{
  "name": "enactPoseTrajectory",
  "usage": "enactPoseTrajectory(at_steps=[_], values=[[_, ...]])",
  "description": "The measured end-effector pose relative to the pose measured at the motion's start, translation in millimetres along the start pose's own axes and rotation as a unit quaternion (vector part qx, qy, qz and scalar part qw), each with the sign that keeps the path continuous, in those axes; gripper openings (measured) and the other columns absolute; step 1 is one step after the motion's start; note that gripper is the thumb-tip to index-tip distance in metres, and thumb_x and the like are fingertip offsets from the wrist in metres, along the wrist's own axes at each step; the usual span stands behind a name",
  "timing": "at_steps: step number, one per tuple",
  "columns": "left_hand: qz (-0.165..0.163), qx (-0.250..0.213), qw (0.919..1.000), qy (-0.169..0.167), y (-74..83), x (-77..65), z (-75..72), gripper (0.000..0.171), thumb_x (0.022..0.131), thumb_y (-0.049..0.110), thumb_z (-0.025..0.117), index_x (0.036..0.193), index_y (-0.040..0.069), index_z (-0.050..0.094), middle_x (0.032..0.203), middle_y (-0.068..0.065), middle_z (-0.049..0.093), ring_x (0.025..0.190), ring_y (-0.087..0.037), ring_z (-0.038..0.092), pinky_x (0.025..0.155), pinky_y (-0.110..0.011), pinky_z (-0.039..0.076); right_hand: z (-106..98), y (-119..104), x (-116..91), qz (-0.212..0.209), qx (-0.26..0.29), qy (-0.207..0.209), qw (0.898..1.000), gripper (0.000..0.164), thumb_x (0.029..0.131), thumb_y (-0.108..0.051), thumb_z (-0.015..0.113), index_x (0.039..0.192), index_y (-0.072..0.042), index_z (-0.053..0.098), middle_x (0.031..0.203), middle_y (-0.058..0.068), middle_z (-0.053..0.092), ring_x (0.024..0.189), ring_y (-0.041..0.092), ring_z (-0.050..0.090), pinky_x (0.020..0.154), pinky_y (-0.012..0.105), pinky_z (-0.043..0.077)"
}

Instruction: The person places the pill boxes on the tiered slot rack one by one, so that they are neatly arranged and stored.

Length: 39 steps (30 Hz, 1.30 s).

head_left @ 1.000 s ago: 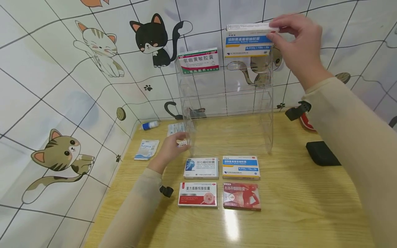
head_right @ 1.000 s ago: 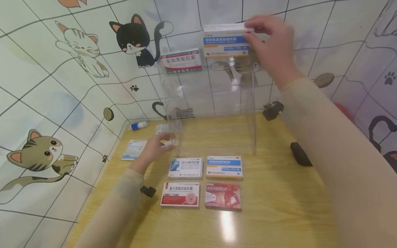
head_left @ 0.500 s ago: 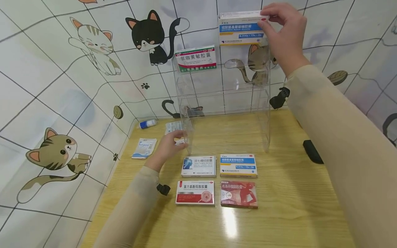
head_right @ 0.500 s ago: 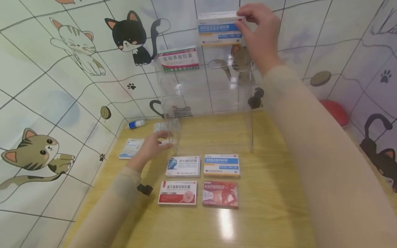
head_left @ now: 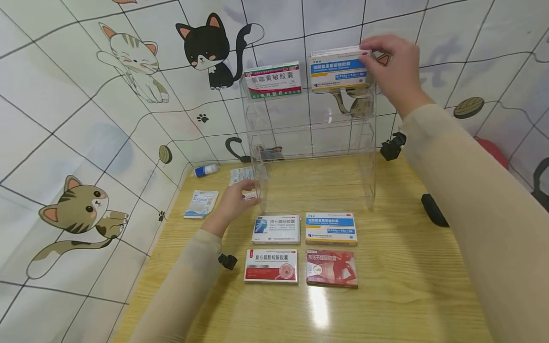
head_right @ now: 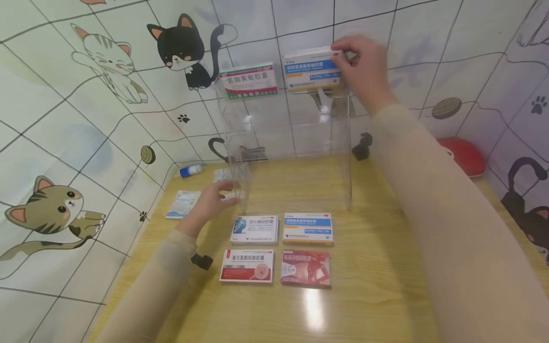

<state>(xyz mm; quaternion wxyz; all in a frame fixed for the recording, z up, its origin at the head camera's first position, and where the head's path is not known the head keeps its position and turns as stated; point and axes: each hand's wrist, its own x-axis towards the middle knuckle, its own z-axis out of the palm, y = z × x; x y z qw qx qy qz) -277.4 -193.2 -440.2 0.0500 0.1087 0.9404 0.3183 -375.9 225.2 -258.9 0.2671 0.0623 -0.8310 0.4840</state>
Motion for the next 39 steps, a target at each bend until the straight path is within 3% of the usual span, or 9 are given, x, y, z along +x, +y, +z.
enactPoseTrajectory(at_steps=[3,7,11,15,23,27,34,39], values=[[0.000,-0.002,1.0000,-0.004,-0.6,0.5,1.1,0.051,0.096,0.021,0.075,0.143,0.010,0.058,0.142,-0.014,0.063,0.133,-0.033,0.059,0.109,-0.051,0.052,0.3,3.4,-8.9,-0.010,-0.015,-0.001,1.000,0.041,0.098,-0.030,0.071,0.138,-0.025,0.066,0.150,-0.014,0.056,0.140,0.001,0.047,0.119,0.018,0.036],[0.002,-0.007,1.0000,-0.006,-2.5,1.0,1.7,0.050,0.096,0.022,0.075,0.142,0.011,0.059,0.142,-0.014,0.063,0.133,-0.033,0.058,0.109,-0.050,0.052,1.0,2.4,-34.4,-0.028,-0.015,0.009,0.999,0.045,0.096,-0.024,0.076,0.140,-0.022,0.065,0.153,-0.013,0.053,0.146,0.001,0.038,0.125,0.018,0.021],[0.002,-0.007,1.0000,0.002,-5.4,2.1,2.0,0.050,0.095,0.024,0.076,0.141,0.012,0.060,0.141,-0.011,0.064,0.133,-0.031,0.058,0.110,-0.049,0.052,4.9,4.5,-74.3,-0.039,0.022,0.021,0.999,0.040,0.094,-0.019,0.078,0.133,-0.016,0.069,0.147,-0.008,0.059,0.143,0.003,0.041,0.125,0.024,0.021],[0.000,-0.007,1.0000,0.004,-5.2,2.9,2.2,0.051,0.095,0.024,0.076,0.142,0.012,0.059,0.141,-0.012,0.064,0.133,-0.032,0.058,0.110,-0.049,0.052,9.0,14.9,-125.4,-0.048,0.044,0.010,0.998,0.036,0.093,-0.018,0.079,0.128,-0.015,0.072,0.141,-0.002,0.064,0.137,0.006,0.048,0.119,0.028,0.031],[0.008,-0.006,0.9999,0.009,-4.6,2.6,3.7,0.051,0.095,0.021,0.077,0.141,0.010,0.059,0.140,-0.013,0.064,0.132,-0.032,0.059,0.109,-0.049,0.053,18.7,55.8,-215.6,-0.060,-0.011,-0.079,0.995,0.031,0.089,-0.012,0.082,0.120,-0.013,0.075,0.131,0.002,0.069,0.128,0.018,0.057,0.096,0.017,0.041],[0.006,-0.007,0.9999,0.014,-4.8,1.8,4.2,0.050,0.095,0.021,0.077,0.140,0.011,0.060,0.139,-0.012,0.065,0.132,-0.031,0.059,0.109,-0.048,0.053,20.0,69.0,-246.0,-0.049,-0.044,-0.131,0.989,0.031,0.089,-0.014,0.082,0.119,-0.015,0.075,0.128,0.003,0.069,0.116,0.023,0.061,0.087,0.021,0.047],[0.011,-0.002,0.9999,0.013,-4.6,0.8,4.1,0.052,0.095,0.021,0.077,0.142,0.009,0.059,0.141,-0.013,0.064,0.132,-0.033,0.059,0.108,-0.049,0.053,22.2,91.4,-275.5,-0.008,-0.070,-0.248,0.966,0.033,0.090,-0.014,0.081,0.123,-0.012,0.073,0.129,0.007,0.069,0.108,0.030,0.068,0.091,0.051,0.059],[0.010,-0.007,0.9998,0.013,-4.8,1.1,4.4,0.052,0.094,0.020,0.077,0.141,0.009,0.059,0.140,-0.013,0.065,0.132,-0.033,0.059,0.108,-0.049,0.053,24.9,104.9,-281.2,-0.001,-0.073,-0.293,0.953,0.038,0.089,-0.017,0.083,0.124,-0.010,0.072,0.124,0.008,0.070,0.111,0.032,0.069,0.095,0.054,0.059]])
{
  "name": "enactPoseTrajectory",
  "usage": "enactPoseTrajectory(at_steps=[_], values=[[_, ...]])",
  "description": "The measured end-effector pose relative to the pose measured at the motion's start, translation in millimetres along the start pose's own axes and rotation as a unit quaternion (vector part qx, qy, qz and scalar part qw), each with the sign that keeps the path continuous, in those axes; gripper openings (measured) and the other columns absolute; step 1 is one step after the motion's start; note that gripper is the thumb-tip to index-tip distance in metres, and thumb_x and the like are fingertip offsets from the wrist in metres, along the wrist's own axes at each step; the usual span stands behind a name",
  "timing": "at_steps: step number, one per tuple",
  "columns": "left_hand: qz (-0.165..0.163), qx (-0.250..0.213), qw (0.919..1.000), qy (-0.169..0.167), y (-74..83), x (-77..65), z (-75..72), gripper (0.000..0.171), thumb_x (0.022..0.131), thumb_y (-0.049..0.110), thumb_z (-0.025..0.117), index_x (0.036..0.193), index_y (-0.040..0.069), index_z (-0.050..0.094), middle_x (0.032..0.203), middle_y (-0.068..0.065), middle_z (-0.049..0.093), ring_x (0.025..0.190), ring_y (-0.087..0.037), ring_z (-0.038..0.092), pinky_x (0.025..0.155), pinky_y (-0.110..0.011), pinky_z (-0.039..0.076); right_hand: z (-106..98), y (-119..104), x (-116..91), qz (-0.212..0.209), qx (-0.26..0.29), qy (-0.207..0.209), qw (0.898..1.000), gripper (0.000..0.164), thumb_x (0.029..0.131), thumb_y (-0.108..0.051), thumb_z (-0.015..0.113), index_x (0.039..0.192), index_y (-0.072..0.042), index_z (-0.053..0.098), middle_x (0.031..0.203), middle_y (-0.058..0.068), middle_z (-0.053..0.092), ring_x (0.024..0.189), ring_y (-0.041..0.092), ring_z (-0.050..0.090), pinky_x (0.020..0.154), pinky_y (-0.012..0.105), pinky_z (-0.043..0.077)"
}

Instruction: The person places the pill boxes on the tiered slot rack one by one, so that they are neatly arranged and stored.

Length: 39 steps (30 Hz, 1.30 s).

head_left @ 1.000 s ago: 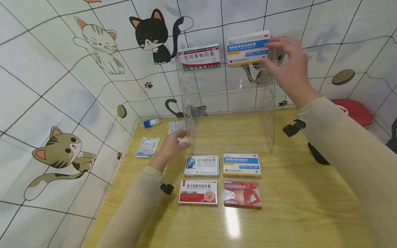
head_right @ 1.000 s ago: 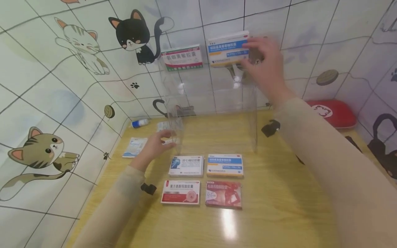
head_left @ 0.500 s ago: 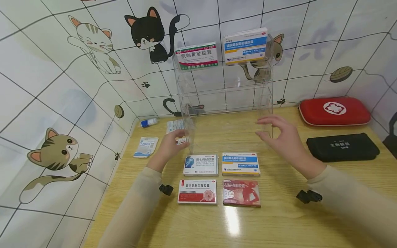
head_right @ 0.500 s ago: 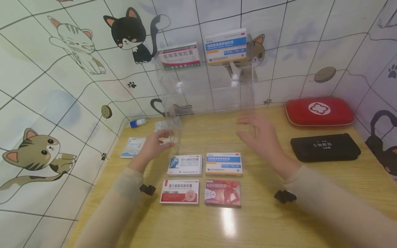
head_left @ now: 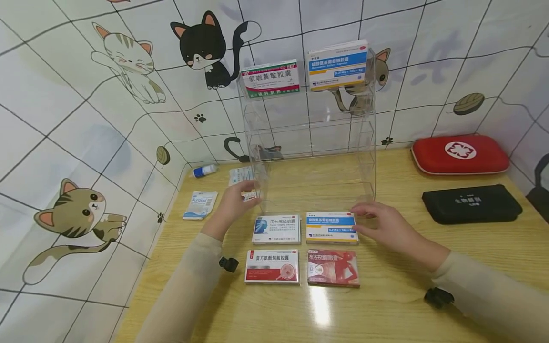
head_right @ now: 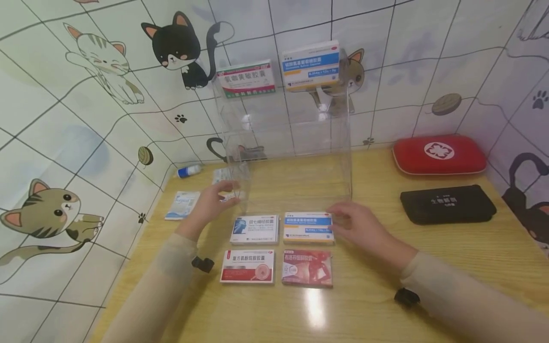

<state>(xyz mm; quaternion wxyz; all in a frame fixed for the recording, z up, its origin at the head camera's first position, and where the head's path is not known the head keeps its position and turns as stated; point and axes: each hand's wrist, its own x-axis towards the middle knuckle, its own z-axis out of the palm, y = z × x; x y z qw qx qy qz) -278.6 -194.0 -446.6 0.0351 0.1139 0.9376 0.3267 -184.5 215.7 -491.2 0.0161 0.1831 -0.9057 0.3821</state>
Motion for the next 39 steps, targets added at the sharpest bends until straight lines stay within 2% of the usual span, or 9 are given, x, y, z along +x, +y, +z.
enactPoseTrajectory(at_steps=[5,10,14,19,24,30,34,37,39], values=[[-0.004,0.002,1.0000,0.000,-0.7,0.5,0.7,0.051,0.094,0.020,0.077,0.141,0.010,0.060,0.140,-0.013,0.065,0.133,-0.032,0.059,0.109,-0.049,0.053,1.8,4.7,1.3,0.008,-0.017,-0.019,1.000,0.052,0.083,-0.027,0.089,0.129,-0.011,0.070,0.120,0.006,0.072,0.110,0.028,0.068,0.095,0.051,0.059],[0.000,0.002,1.0000,0.001,-0.3,0.8,-0.4,0.050,0.094,0.021,0.077,0.141,0.010,0.060,0.140,-0.013,0.065,0.132,-0.032,0.059,0.108,-0.049,0.054,0.2,8.8,4.1,0.026,-0.029,-0.047,0.998,0.071,0.079,-0.038,0.091,0.138,-0.009,0.064,0.131,0.010,0.068,0.120,0.033,0.065,0.103,0.057,0.054],[-0.004,0.003,1.0000,0.003,-0.6,1.4,-1.0,0.050,0.095,0.022,0.077,0.141,0.012,0.061,0.140,-0.012,0.065,0.133,-0.031,0.059,0.108,-0.048,0.054,-1.0,10.2,7.2,0.024,-0.036,-0.061,0.997,0.074,0.079,-0.040,0.090,0.140,-0.009,0.063,0.137,0.012,0.066,0.128,0.036,0.061,0.109,0.059,0.049],[0.000,0.005,1.0000,0.001,0.2,1.7,-0.3,0.050,0.095,0.021,0.077,0.141,0.011,0.060,0.140,-0.013,0.064,0.132,-0.032,0.059,0.108,-0.049,0.054,-1.8,6.8,6.8,0.024,-0.040,-0.050,0.998,0.075,0.074,-0.039,0.094,0.137,-0.010,0.066,0.133,0.012,0.065,0.119,0.033,0.063,0.104,0.058,0.053],[0.000,0.003,1.0000,0.000,0.0,-0.4,1.1,0.051,0.095,0.021,0.076,0.142,0.010,0.059,0.141,-0.013,0.064,0.133,-0.032,0.059,0.108,-0.050,0.053,-2.2,0.5,3.3,0.027,-0.021,-0.027,0.999,0.066,0.074,-0.031,0.095,0.132,-0.012,0.068,0.129,0.010,0.064,0.113,0.031,0.068,0.101,0.057,0.055],[-0.003,0.001,1.0000,-0.003,1.1,-1.5,0.8,0.052,0.095,0.022,0.076,0.143,0.010,0.059,0.142,-0.013,0.064,0.133,-0.032,0.058,0.108,-0.050,0.053,-6.6,-7.0,-0.8,0.023,0.017,0.023,0.999,0.036,0.084,-0.017,0.087,0.117,-0.018,0.074,0.117,0.003,0.074,0.096,0.018,0.074,0.085,0.038,0.064],[0.001,0.006,1.0000,-0.002,-1.6,-0.6,1.4,0.052,0.095,0.023,0.076,0.142,0.011,0.059,0.141,-0.011,0.064,0.132,-0.032,0.059,0.107,-0.049,0.054,-14.2,-13.5,4.1,-0.043,0.020,0.080,0.996,0.030,0.086,-0.007,0.084,0.113,-0.018,0.077,0.116,0.001,0.075,0.090,0.008,0.073,0.082,0.029,0.064],[0.000,0.011,0.9999,0.000,-2.7,-0.3,1.9,0.051,0.095,0.024,0.077,0.142,0.012,0.060,0.141,-0.010,0.064,0.132,-0.031,0.059,0.107,-0.049,0.054,-24.1,-23.4,15.1,-0.103,0.007,0.136,0.985,0.034,0.082,-0.003,0.086,0.113,-0.016,0.077,0.118,0.002,0.075,0.088,0.005,0.073,0.083,0.017,0.060],[0.002,0.012,0.9999,0.000,-2.7,0.3,2.4,0.051,0.095,0.024,0.077,0.142,0.012,0.060,0.141,-0.010,0.064,0.132,-0.031,0.059,0.107,-0.049,0.054,-32.8,-32.9,25.8,-0.125,0.002,0.165,0.978,0.035,0.082,-0.003,0.086,0.113,-0.016,0.077,0.119,0.001,0.075,0.089,0.005,0.073,0.085,0.010,0.056]])
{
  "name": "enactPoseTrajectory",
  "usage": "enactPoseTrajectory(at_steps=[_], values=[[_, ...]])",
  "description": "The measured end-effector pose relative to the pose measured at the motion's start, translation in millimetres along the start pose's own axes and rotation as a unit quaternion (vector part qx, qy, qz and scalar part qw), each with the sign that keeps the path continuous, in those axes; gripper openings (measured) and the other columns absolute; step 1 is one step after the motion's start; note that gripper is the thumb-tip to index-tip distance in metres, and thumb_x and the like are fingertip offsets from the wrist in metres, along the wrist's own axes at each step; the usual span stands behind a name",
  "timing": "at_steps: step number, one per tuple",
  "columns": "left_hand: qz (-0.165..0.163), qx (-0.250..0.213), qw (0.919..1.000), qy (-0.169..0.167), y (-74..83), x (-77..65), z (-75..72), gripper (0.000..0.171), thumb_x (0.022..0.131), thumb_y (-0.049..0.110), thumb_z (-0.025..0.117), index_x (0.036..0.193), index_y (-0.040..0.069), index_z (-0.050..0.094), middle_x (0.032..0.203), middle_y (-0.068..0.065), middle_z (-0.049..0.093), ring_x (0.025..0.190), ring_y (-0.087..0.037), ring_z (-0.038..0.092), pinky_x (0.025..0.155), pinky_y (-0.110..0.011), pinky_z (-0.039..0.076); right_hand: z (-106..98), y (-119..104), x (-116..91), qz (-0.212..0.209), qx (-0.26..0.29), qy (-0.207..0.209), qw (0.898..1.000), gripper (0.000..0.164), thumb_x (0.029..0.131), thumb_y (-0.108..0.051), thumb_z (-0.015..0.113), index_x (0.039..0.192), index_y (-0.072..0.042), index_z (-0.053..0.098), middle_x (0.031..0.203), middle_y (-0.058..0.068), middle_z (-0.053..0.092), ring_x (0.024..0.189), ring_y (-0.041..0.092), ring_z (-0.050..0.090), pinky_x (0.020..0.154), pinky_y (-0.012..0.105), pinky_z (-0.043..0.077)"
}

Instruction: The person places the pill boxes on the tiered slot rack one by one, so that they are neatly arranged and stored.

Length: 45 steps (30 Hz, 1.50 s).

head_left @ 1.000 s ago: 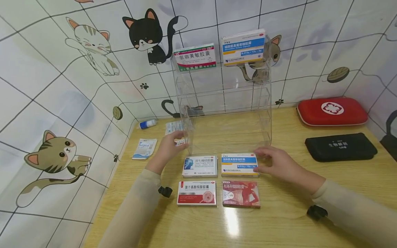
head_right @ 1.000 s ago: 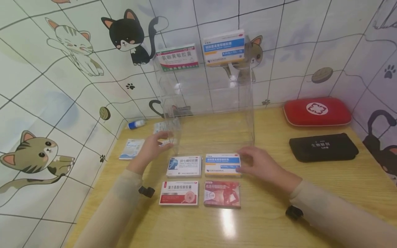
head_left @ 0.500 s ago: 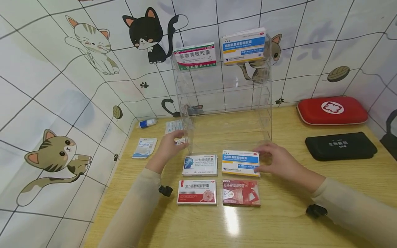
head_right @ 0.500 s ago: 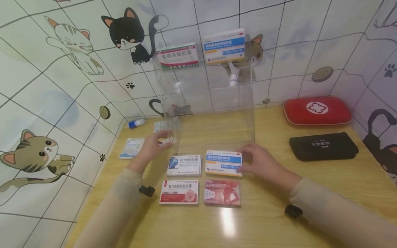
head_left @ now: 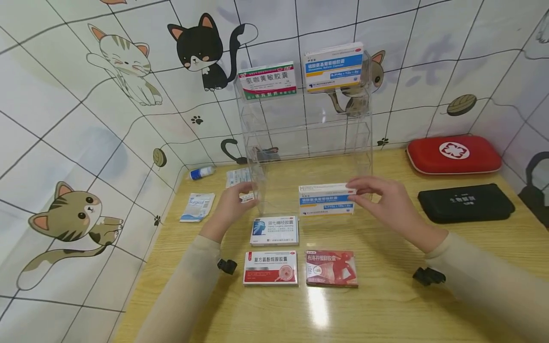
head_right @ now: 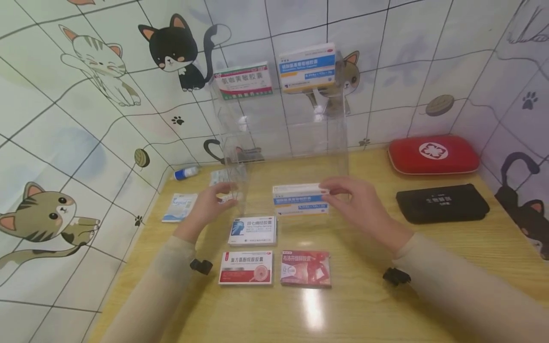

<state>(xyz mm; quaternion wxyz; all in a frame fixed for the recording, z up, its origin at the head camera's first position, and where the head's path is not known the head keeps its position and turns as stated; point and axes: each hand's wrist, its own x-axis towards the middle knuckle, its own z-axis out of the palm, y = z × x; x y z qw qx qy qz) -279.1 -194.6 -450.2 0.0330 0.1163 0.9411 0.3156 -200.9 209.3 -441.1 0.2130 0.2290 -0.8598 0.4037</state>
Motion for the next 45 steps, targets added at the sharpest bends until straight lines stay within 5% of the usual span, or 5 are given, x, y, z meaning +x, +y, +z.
enactPoseTrajectory(at_steps=[11,17,22,38,45], values=[[-0.004,-0.004,1.0000,0.000,-1.2,-2.4,-3.5,0.052,0.095,0.022,0.077,0.143,0.012,0.059,0.142,-0.010,0.064,0.133,-0.031,0.059,0.108,-0.050,0.053,-16.3,-42.0,115.5,0.014,0.028,0.084,0.996,0.027,0.092,-0.018,0.079,0.118,-0.014,0.076,0.123,-0.004,0.072,0.105,0.011,0.072,0.094,0.014,0.056],[-0.014,-0.001,0.9999,-0.002,-1.7,-5.0,-5.7,0.053,0.095,0.024,0.077,0.144,0.013,0.058,0.142,-0.012,0.064,0.133,-0.032,0.059,0.108,-0.051,0.053,-7.7,-54.3,170.0,0.005,0.097,0.121,0.988,0.026,0.092,-0.016,0.079,0.117,-0.010,0.076,0.121,-0.002,0.072,0.104,0.010,0.071,0.097,0.031,0.060],[-0.015,0.006,0.9999,0.000,-1.0,-5.4,-6.0,0.054,0.095,0.026,0.077,0.144,0.013,0.059,0.140,-0.013,0.064,0.132,-0.033,0.059,0.107,-0.051,0.054,5.9,-57.6,200.5,0.002,0.100,0.142,0.985,0.025,0.092,-0.014,0.079,0.115,-0.009,0.076,0.121,0.000,0.072,0.104,0.008,0.070,0.097,0.023,0.058],[-0.014,0.004,0.9999,-0.002,0.4,-2.4,-3.7,0.053,0.095,0.025,0.077,0.143,0.013,0.059,0.140,-0.012,0.064,0.131,-0.032,0.059,0.107,-0.050,0.054,49.7,-31.2,227.4,0.048,0.071,0.107,0.991,0.024,0.095,-0.014,0.075,0.119,-0.011,0.075,0.129,0.001,0.065,0.109,0.011,0.066,0.101,0.021,0.056],[-0.014,-0.002,0.9999,-0.006,3.8,-2.2,-2.3,0.052,0.094,0.024,0.077,0.142,0.013,0.060,0.140,-0.011,0.065,0.132,-0.032,0.059,0.107,-0.050,0.054,47.3,-24.8,219.1,0.031,0.012,0.088,0.996,0.038,0.096,-0.022,0.076,0.133,-0.022,0.071,0.145,-0.005,0.062,0.141,0.007,0.048,0.113,0.025,0.047]])
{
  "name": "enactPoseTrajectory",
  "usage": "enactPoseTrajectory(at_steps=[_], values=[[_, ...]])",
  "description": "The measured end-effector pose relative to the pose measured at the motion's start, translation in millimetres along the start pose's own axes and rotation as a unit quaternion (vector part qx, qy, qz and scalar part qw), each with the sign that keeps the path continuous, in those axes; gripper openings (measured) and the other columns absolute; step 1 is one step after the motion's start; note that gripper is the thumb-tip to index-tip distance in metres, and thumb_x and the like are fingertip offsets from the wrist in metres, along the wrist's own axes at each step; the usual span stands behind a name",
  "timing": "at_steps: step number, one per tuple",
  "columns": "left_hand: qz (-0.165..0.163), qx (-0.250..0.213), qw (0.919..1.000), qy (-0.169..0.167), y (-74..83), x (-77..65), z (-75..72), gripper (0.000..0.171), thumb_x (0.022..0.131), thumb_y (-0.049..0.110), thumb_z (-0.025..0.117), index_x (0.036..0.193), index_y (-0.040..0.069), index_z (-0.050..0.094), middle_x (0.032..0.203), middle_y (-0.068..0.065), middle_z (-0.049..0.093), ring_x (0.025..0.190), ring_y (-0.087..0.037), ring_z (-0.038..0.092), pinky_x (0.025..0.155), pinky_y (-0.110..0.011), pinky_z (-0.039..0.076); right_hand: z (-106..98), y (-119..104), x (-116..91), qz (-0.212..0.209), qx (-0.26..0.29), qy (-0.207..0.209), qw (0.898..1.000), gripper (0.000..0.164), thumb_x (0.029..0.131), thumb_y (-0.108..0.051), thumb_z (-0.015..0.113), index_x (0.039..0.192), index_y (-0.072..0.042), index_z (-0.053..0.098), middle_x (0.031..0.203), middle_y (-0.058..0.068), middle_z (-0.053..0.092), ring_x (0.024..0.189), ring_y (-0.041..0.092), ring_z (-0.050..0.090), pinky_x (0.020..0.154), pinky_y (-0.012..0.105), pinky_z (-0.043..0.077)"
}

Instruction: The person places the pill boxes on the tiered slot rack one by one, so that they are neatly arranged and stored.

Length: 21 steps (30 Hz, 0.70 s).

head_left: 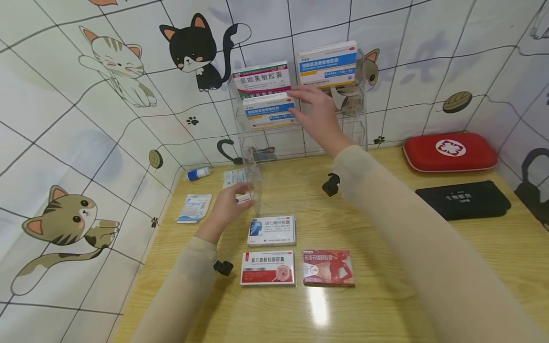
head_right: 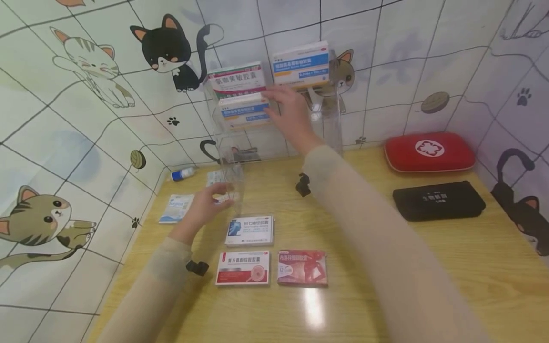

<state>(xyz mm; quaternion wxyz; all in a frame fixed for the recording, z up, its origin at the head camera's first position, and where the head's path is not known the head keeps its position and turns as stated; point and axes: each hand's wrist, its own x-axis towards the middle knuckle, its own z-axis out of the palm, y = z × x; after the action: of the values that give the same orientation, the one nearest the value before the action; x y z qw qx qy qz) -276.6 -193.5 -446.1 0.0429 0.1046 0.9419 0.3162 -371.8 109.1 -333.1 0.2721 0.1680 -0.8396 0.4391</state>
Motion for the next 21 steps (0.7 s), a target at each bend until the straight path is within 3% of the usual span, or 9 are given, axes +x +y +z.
enactPoseTrajectory(at_steps=[4,8,11,17,21], values=[[0.012,-0.004,0.9999,-0.002,1.9,1.7,0.0,0.051,0.095,0.022,0.077,0.142,0.012,0.060,0.141,-0.011,0.064,0.132,-0.032,0.059,0.108,-0.050,0.053,-7.1,-2.0,-17.0,0.003,0.005,0.025,1.000,0.042,0.093,-0.018,0.078,0.135,-0.017,0.070,0.149,-0.001,0.058,0.144,0.010,0.045,0.116,0.029,0.044],[0.013,-0.005,0.9999,-0.003,1.3,1.9,-0.4,0.052,0.095,0.022,0.077,0.142,0.011,0.059,0.141,-0.011,0.064,0.132,-0.032,0.059,0.107,-0.051,0.054,-12.3,-7.9,-50.2,0.026,0.027,0.030,0.999,0.040,0.092,-0.018,0.080,0.131,-0.014,0.071,0.148,0.000,0.055,0.143,0.014,0.044,0.121,0.033,0.039],[0.007,-0.004,1.0000,-0.004,0.5,0.9,-0.6,0.052,0.095,0.022,0.077,0.143,0.011,0.059,0.141,-0.011,0.064,0.133,-0.032,0.059,0.107,-0.051,0.054,-18.4,-14.8,-81.1,0.010,0.037,0.010,0.999,0.039,0.091,-0.015,0.080,0.128,-0.013,0.071,0.147,0.003,0.056,0.143,0.020,0.044,0.123,0.041,0.035],[0.009,-0.003,1.0000,-0.003,-1.2,1.1,1.1,0.052,0.095,0.022,0.077,0.142,0.011,0.060,0.141,-0.011,0.064,0.132,-0.033,0.059,0.107,-0.051,0.054,-32.5,-15.4,-142.2,-0.058,0.028,-0.039,0.997,0.040,0.084,-0.004,0.083,0.123,-0.008,0.073,0.139,0.012,0.062,0.134,0.032,0.053,0.117,0.053,0.040],[0.008,0.002,1.0000,-0.001,-2.0,0.5,1.5,0.052,0.095,0.022,0.077,0.142,0.011,0.060,0.141,-0.012,0.064,0.131,-0.033,0.059,0.108,-0.051,0.053,-41.3,-7.3,-182.6,-0.064,-0.001,-0.084,0.994,0.040,0.083,-0.004,0.084,0.122,-0.009,0.074,0.135,0.011,0.065,0.129,0.034,0.056,0.111,0.056,0.042]])
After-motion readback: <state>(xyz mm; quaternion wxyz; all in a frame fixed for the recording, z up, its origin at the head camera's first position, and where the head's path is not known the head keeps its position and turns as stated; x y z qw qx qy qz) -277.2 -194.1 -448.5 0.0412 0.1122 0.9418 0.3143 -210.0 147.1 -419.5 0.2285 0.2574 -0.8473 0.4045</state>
